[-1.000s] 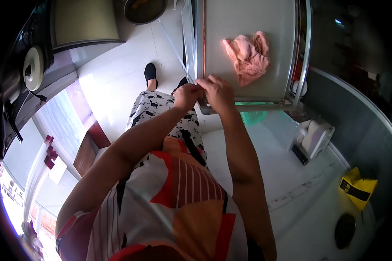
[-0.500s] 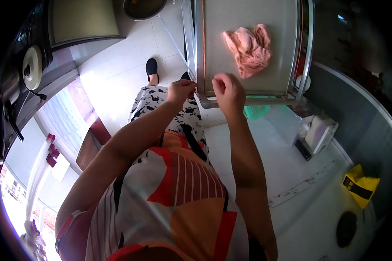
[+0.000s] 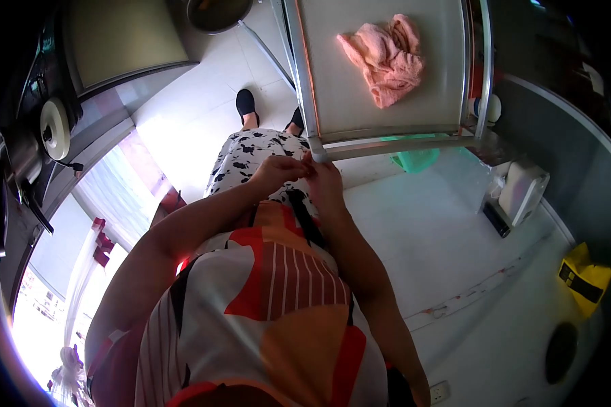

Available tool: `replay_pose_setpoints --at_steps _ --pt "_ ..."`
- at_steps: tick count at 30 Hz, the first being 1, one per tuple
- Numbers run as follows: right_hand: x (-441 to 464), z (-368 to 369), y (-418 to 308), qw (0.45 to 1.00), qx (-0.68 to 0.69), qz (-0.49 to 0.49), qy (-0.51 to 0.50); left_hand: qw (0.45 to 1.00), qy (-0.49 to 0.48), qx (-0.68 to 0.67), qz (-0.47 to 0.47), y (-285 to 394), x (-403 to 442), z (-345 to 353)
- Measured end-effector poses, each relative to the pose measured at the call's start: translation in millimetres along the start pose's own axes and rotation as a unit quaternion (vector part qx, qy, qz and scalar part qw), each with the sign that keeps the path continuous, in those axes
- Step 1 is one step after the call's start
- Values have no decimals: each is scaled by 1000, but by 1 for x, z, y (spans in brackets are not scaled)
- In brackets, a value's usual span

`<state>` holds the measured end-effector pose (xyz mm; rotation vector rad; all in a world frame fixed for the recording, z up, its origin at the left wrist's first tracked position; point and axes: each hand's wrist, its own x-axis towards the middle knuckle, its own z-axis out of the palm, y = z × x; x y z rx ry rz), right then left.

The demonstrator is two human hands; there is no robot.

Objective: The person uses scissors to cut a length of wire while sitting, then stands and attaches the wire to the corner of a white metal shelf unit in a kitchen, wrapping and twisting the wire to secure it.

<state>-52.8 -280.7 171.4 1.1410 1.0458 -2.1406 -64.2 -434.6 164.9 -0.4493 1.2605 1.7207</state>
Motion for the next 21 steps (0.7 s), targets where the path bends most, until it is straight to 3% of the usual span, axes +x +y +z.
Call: replay_pose_setpoints --at_steps 4,6,8,10,12,14,15,17,18,20,21 --pt "-2 -28 -37 967 -119 -133 183 994 64 67 55 21 15 -7" --pt "-6 -44 -71 968 -106 -178 143 985 121 64 104 46 31 -6" --pt "-10 -63 -78 920 -354 -147 75 994 81 52 53 82 39 11" --pt "-20 -37 -72 928 -349 -129 -5 998 35 54 15 95 50 21" --pt "-17 -32 -54 902 -394 -156 -80 997 -16 72 -8 98 61 24" --pt "-16 -27 -40 895 -405 -182 -40 998 25 66 -7 99 47 13" --pt "-14 -31 -34 859 -440 -263 1 996 54 67 -21 99 32 5" --pt "-10 -41 -23 758 -496 -415 85 972 142 165 91 75 6 -19" --pt "-11 -43 -23 770 -493 -384 132 958 180 210 72 53 0 -39" --pt "-19 -51 -29 785 -486 -315 222 944 164 284 -19 37 -13 -61" --pt "-19 -54 -31 808 -460 -297 219 958 142 250 2 18 -8 -58"
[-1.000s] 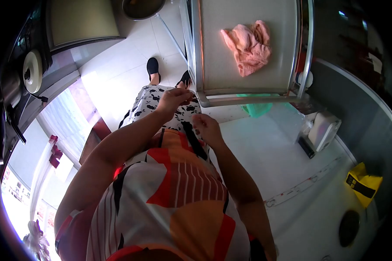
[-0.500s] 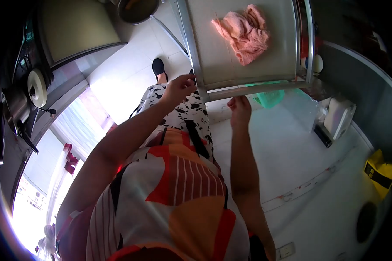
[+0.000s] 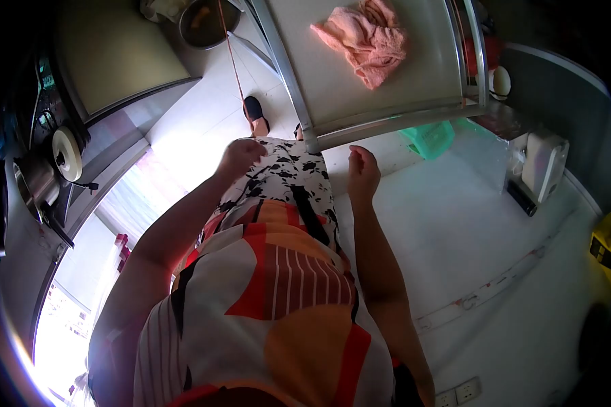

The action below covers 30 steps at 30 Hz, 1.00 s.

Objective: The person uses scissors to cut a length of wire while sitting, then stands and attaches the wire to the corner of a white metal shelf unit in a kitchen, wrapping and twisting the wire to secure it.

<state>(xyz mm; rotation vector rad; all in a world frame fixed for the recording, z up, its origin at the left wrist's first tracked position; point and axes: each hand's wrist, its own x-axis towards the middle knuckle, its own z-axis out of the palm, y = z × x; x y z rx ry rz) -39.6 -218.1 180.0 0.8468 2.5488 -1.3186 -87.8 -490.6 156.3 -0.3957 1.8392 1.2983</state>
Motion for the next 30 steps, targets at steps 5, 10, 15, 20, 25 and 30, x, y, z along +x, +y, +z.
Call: replay_pose_setpoints --at_steps 5,10,15,20,25,30 --pt "-3 13 -18 994 -7 -106 -23 995 -89 34 13 33 18 85" --pt "18 11 -60 954 -67 84 -278 985 -77 -149 -40 31 21 126" --pt "24 42 -23 955 -216 -117 -164 996 -29 -71 -53 22 37 128" --pt "17 28 -33 921 -323 -187 -112 982 -98 -124 -98 6 38 72" --pt "38 0 -46 902 -274 -314 -115 972 69 -224 9 66 30 39" --pt "51 7 -41 933 -244 -245 -98 985 125 -121 20 70 39 57"
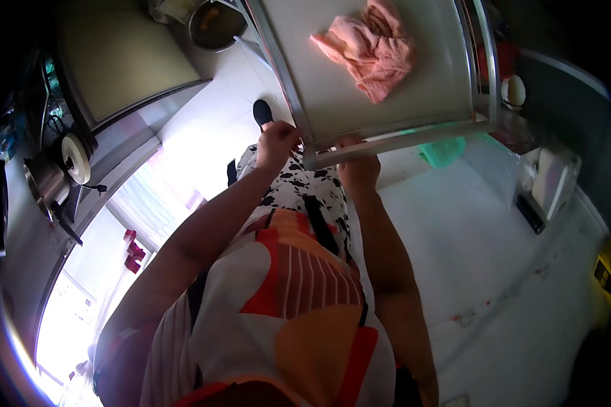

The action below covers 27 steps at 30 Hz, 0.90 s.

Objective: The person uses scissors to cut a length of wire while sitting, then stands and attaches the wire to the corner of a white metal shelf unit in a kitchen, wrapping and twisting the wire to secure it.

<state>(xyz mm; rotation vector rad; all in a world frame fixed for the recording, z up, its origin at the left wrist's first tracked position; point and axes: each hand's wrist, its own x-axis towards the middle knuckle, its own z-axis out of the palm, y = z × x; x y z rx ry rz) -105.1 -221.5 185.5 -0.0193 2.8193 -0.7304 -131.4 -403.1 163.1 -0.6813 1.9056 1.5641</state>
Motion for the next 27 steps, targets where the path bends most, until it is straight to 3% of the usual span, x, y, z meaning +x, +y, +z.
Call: replay_pose_setpoints --at_steps 3,4,5,6,8,11,14,17,21,23,24,27 --pt "-7 25 5 989 102 80 76 965 84 190 159 18 -10 -4" --pt "-10 30 7 980 160 75 86 959 90 219 154 28 -12 -3" --pt "-9 34 11 969 216 68 98 943 80 237 221 35 -11 -3" --pt "-9 37 18 934 325 129 73 943 23 221 248 35 -8 2" --pt "-6 37 27 819 521 240 10 915 -187 281 221 44 13 17" --pt "11 17 9 771 582 259 -13 827 -397 352 188 52 47 35" --pt "11 15 3 778 569 267 11 801 -376 426 190 68 41 38" --pt "12 14 0 766 584 269 15 890 -265 318 192 52 28 35" --pt "2 4 13 762 588 265 -51 869 -232 418 129 45 30 37" --pt "-8 -24 26 878 374 211 -212 918 -195 319 130 45 30 25" --pt "-7 -51 26 940 230 61 -244 912 -156 320 207 51 30 22" --pt "21 -105 2 920 300 146 -205 923 -100 254 271 42 34 27"
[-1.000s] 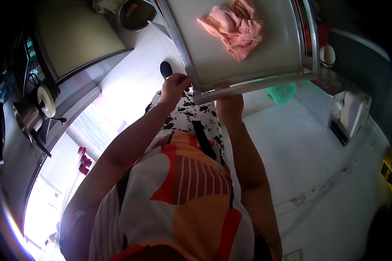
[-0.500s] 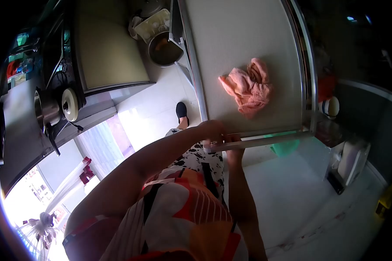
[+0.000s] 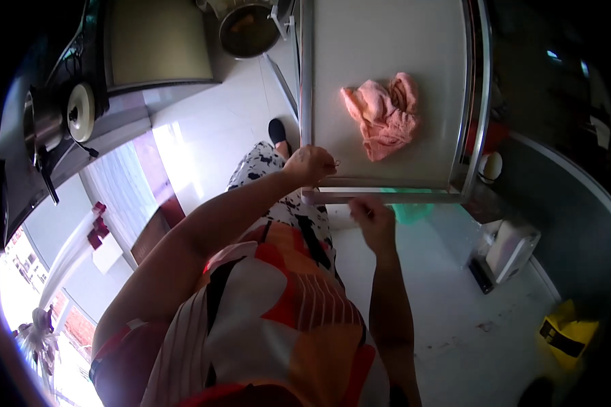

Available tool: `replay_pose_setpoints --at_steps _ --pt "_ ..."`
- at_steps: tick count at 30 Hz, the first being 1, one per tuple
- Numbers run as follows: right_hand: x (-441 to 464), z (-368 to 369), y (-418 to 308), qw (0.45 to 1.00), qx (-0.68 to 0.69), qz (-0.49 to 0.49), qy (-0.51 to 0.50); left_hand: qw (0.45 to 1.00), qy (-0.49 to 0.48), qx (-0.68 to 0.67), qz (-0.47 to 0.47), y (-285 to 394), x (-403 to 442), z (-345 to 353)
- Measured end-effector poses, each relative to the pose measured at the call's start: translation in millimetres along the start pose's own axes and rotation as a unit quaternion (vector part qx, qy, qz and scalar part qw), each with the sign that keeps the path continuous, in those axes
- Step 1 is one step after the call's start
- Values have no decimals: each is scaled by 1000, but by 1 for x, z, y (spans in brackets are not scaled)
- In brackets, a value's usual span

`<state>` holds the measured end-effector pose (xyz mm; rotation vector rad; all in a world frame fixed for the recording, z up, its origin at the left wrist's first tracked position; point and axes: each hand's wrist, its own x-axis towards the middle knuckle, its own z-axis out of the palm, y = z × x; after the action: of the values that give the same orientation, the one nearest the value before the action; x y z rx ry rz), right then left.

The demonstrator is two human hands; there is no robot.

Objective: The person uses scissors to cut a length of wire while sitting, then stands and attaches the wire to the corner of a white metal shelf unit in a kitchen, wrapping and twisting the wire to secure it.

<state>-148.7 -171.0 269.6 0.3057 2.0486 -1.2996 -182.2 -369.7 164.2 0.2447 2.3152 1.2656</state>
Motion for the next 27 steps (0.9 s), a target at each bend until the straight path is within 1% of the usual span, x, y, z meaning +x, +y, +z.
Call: replay_pose_setpoints --at_steps 1,2,3,4,6,7,9,10,11,12,13,14,15,16,17,18,19,20,21,22,24,25,27 --pt "13 -5 -22 987 -129 -83 36 1000 5 -29 4 -1 2 -4" --pt "32 -4 -36 952 -253 -162 67 998 6 -58 7 2 3 -11" --pt "51 -1 -35 948 -265 -177 12 996 1 -91 9 4 2 -15" --pt "70 2 -30 941 -276 -193 -43 997 -12 -81 3 -1 7 -17" --pt "101 15 -8 957 -170 -116 -206 997 -34 -65 -18 1 12 -41" --pt "113 18 -11 959 -132 -32 -247 999 -15 -26 14 -6 12 -41" --pt "126 25 -17 937 -49 136 -319 997 -17 -74 -22 -9 10 -40" --pt "124 31 -19 939 -6 150 -309 995 -18 -95 -38 -8 8 -41" --pt "120 37 -22 940 34 160 -298 993 19 -114 -15 -7 3 -43" --pt "114 42 -24 939 73 173 -288 990 37 -134 -34 -8 -5 -37" --pt "116 42 -24 936 40 144 -318 986 62 -150 -49 -12 -8 -30" --pt "116 44 -23 928 44 196 -315 981 96 -158 -55 -17 -2 -35" --pt "119 42 -23 923 30 180 -339 971 160 -161 -75 -15 -1 -49" --pt "119 44 -24 913 87 236 -322 956 223 -167 -93 -13 -2 -59" --pt "123 42 -12 892 149 267 -332 933 303 -148 -128 -12 4 -65" --pt "124 41 -20 880 150 279 -353 901 376 -135 -169 -12 8 -64" --pt "125 41 -17 861 189 288 -374 899 365 -134 -203 -12 10 -62" --pt "129 42 -5 851 215 315 -361 895 353 -133 -238 -13 12 -59" --pt "132 42 -2 836 230 327 -376 904 322 -138 -246 -17 12 -47" --pt "134 42 -1 819 246 341 -390 890 341 -149 -264 -14 13 -40" --pt "133 42 -1 827 232 318 -402 860 375 -172 -300 -6 14 -26" --pt "134 42 -3 831 226 304 -407 845 401 -192 -297 -4 16 -21" --pt "133 44 -4 868 170 257 -388 857 412 -140 -276 -2 20 -16"
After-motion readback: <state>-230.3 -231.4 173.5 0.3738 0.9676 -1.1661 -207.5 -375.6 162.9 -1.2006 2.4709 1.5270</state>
